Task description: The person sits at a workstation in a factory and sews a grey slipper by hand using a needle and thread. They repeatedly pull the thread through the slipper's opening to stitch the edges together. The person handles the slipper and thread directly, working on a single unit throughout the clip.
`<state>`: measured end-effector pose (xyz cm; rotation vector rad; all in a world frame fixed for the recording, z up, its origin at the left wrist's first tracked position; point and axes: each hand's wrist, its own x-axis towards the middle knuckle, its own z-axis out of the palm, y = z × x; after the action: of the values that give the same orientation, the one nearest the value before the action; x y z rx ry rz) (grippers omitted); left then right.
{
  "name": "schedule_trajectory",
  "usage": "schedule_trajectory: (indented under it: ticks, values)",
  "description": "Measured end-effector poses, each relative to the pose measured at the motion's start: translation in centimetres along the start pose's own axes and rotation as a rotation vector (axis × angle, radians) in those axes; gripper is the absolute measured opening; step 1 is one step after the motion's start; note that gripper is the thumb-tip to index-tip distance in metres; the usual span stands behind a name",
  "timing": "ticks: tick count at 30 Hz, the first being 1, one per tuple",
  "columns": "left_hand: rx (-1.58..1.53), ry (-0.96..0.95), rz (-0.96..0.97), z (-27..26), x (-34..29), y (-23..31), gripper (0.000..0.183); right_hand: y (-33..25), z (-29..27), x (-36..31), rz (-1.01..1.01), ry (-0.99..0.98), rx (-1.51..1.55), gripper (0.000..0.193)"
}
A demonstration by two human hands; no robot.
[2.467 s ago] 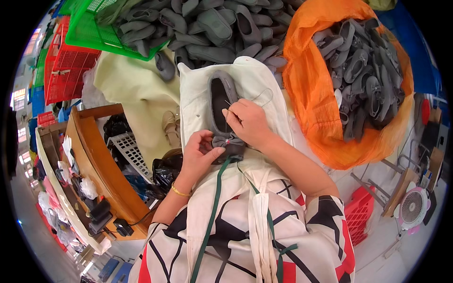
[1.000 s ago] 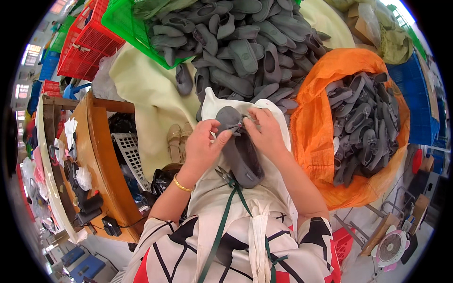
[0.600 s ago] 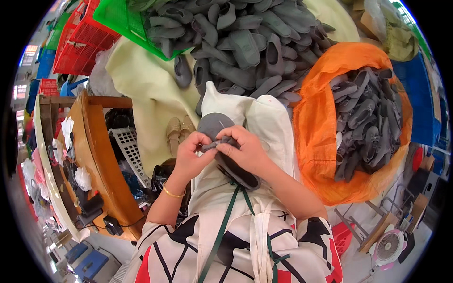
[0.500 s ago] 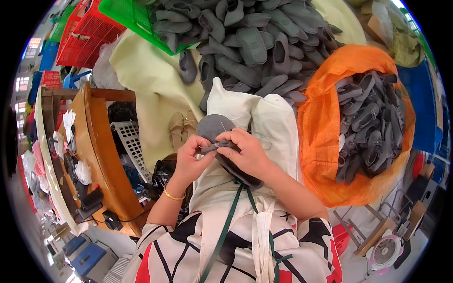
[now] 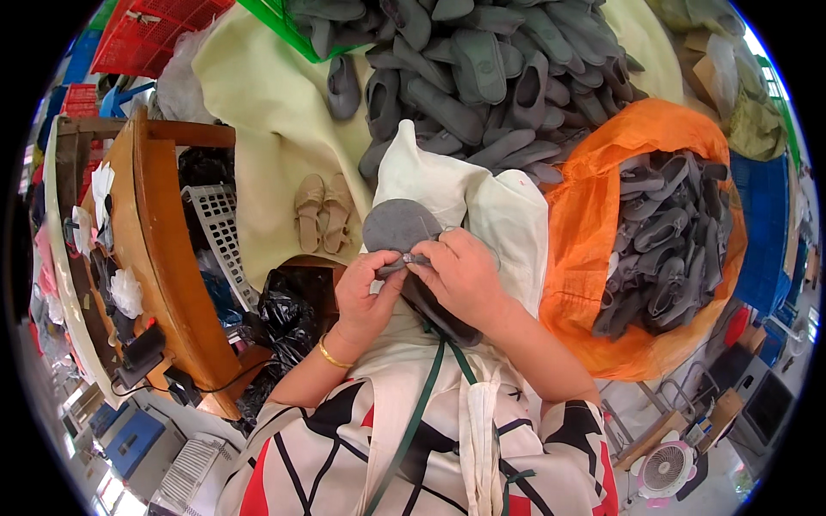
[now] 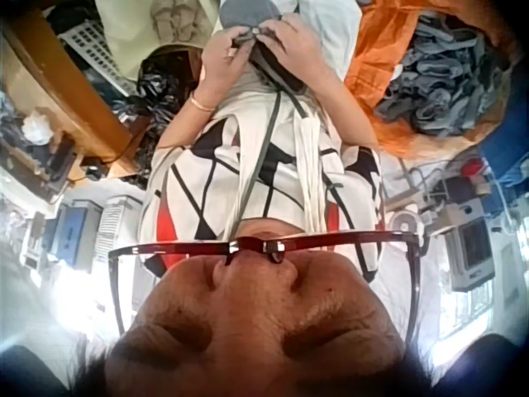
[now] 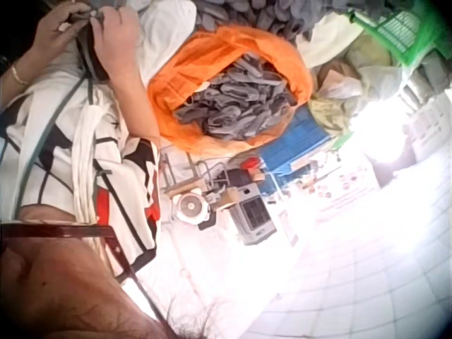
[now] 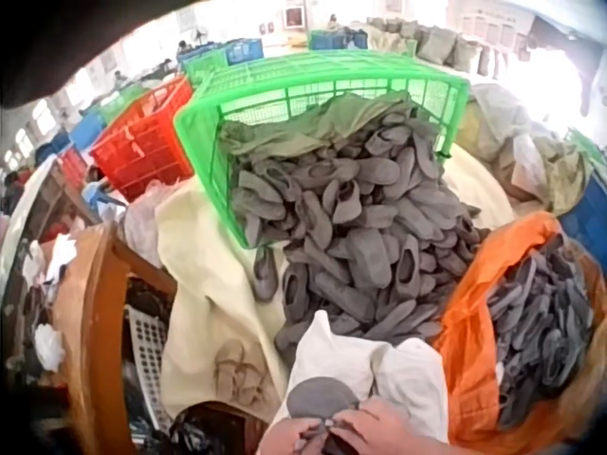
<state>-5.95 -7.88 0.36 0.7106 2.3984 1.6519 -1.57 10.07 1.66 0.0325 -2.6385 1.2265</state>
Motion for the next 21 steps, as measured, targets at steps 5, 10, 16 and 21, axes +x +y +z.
schedule_trajectory:
  ticks: [5,10,16,21]
  values:
    - [-0.010,-0.071,-0.103,-0.7,0.6,0.3,0.020,0.2,0.2,0.3,0.148,-0.159,0.013,0.024]
    - [-0.139,-0.079,-0.302,-0.7,1.0,0.8,0.017,-0.5,-0.5,0.4,0.238,-0.232,0.049,0.026]
    - [-0.419,-0.056,-0.515,-0.4,1.0,-0.2,0.021,0.0,-3.1,-0.2,0.119,-0.281,-0.082,0.023]
    - [-0.571,-0.053,-0.694,-0.5,2.0,0.5,0.020,0.9,-3.8,0.7,0.177,0.053,-0.220,0.022]
